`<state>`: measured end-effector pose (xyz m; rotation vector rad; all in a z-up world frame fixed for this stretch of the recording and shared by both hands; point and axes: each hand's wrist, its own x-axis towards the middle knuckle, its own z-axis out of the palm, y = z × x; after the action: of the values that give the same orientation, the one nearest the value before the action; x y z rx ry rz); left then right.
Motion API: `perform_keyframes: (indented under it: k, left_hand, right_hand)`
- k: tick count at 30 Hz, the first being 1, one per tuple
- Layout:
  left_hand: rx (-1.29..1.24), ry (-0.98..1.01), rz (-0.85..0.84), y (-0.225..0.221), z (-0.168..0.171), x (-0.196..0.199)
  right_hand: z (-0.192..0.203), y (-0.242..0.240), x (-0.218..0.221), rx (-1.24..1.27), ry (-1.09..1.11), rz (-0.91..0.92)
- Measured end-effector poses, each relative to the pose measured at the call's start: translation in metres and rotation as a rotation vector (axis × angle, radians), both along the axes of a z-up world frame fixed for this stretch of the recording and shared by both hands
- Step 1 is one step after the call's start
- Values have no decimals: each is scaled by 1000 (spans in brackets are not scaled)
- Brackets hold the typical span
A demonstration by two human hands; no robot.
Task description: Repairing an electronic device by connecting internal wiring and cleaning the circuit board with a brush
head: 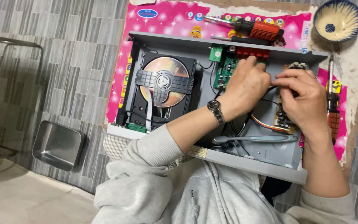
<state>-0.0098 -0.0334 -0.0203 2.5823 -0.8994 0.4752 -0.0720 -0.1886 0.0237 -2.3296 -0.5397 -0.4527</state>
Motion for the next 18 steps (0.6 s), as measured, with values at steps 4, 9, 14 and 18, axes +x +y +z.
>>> perform_keyframes:
  k: [4,9,14,18]
  left_hand:
    - [24,133,-18,1,7,-5]
    - [25,73,-17,5,12,-7]
    - [40,73,-11,4,14,-11]
    - [100,156,29,6,19,-4]
  right_hand:
    - [1,0,0,-8,3,4]
    - [-1,-1,1,8,-11,3]
    - [1,-1,3,3,-17,14]
    - [1,-1,1,3,-19,11]
